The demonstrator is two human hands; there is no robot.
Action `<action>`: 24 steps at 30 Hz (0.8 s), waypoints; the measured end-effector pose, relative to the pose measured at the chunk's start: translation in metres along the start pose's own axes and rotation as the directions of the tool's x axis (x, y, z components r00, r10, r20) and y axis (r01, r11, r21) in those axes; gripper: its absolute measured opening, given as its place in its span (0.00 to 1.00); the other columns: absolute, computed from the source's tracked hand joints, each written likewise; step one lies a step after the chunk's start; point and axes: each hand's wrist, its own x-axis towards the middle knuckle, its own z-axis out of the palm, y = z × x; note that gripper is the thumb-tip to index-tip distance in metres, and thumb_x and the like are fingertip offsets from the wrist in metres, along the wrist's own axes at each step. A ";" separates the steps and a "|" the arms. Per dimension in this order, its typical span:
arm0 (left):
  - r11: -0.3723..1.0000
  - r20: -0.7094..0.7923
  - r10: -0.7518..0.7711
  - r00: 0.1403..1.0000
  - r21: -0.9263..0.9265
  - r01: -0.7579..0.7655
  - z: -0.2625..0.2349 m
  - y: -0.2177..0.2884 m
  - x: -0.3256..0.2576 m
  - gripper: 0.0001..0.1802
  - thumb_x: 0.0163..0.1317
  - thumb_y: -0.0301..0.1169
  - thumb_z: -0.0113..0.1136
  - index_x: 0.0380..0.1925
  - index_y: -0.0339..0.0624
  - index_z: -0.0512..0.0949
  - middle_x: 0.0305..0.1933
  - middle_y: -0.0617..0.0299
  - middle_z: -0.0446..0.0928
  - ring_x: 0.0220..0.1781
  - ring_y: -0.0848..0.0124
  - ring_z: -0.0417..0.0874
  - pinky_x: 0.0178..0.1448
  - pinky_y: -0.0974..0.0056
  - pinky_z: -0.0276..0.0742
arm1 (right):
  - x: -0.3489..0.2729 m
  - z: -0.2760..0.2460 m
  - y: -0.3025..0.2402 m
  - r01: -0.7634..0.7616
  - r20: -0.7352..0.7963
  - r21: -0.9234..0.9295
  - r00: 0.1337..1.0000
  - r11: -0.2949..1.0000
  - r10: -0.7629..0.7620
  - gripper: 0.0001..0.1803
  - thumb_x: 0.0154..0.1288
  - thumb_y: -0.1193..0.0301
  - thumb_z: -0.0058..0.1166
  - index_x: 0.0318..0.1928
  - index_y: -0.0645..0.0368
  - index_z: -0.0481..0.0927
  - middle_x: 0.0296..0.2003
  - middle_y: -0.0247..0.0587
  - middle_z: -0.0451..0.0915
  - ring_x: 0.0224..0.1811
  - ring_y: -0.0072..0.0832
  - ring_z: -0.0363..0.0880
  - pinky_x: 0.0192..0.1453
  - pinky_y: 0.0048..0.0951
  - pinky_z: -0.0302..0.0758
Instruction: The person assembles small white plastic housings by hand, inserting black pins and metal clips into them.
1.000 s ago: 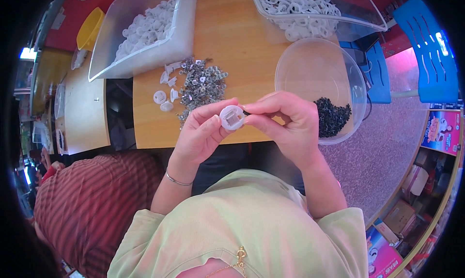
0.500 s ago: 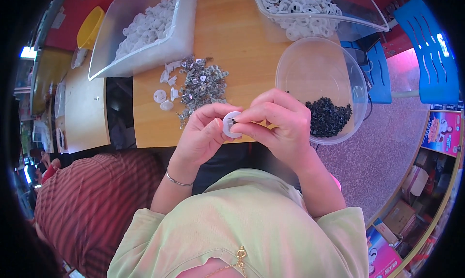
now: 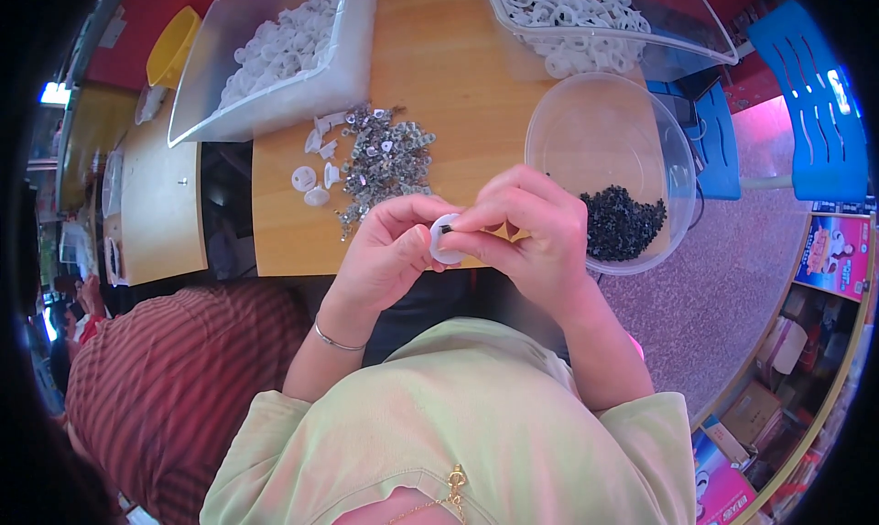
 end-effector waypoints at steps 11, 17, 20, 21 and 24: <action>1.000 -0.051 0.019 0.999 -0.016 -0.020 0.004 0.001 0.001 0.14 0.63 0.31 0.58 0.46 0.34 0.76 0.40 0.58 0.79 0.40 0.72 0.81 0.44 0.69 0.79 | -0.008 0.004 0.011 -0.250 0.049 0.443 0.966 0.861 0.255 0.12 0.49 0.75 0.68 0.35 0.59 0.79 0.29 0.30 0.74 0.26 0.14 0.70 0.29 0.15 0.66; 0.995 -0.070 0.095 0.993 0.048 -0.091 0.002 0.003 0.003 0.13 0.63 0.30 0.57 0.46 0.35 0.73 0.42 0.59 0.79 0.42 0.71 0.81 0.44 0.68 0.79 | -0.008 0.005 0.006 -0.263 0.026 0.239 0.964 0.935 0.265 0.10 0.54 0.79 0.60 0.39 0.61 0.78 0.31 0.32 0.75 0.27 0.14 0.72 0.30 0.14 0.67; 0.991 -0.095 0.119 0.988 0.070 -0.112 0.005 0.002 0.004 0.12 0.64 0.29 0.56 0.44 0.35 0.75 0.42 0.59 0.78 0.42 0.71 0.81 0.45 0.68 0.79 | -0.008 0.007 0.005 -0.291 0.025 0.265 0.955 0.919 0.295 0.10 0.55 0.79 0.60 0.39 0.61 0.78 0.31 0.33 0.76 0.28 0.14 0.73 0.30 0.15 0.68; 0.991 -0.094 0.119 0.988 0.071 -0.112 0.006 0.002 0.003 0.12 0.64 0.29 0.56 0.44 0.35 0.75 0.42 0.59 0.78 0.42 0.71 0.81 0.45 0.68 0.79 | -0.008 0.009 0.005 -0.291 0.025 0.265 0.955 0.919 0.295 0.10 0.55 0.79 0.60 0.39 0.61 0.78 0.31 0.33 0.76 0.28 0.14 0.73 0.30 0.15 0.68; 0.980 -0.126 0.158 0.979 0.139 -0.140 0.007 0.002 0.003 0.11 0.62 0.26 0.57 0.43 0.33 0.75 0.44 0.59 0.76 0.43 0.71 0.80 0.45 0.68 0.79 | -0.009 0.010 0.005 -0.310 0.027 0.304 0.948 0.901 0.317 0.09 0.56 0.80 0.59 0.38 0.61 0.78 0.31 0.33 0.76 0.28 0.14 0.75 0.31 0.15 0.69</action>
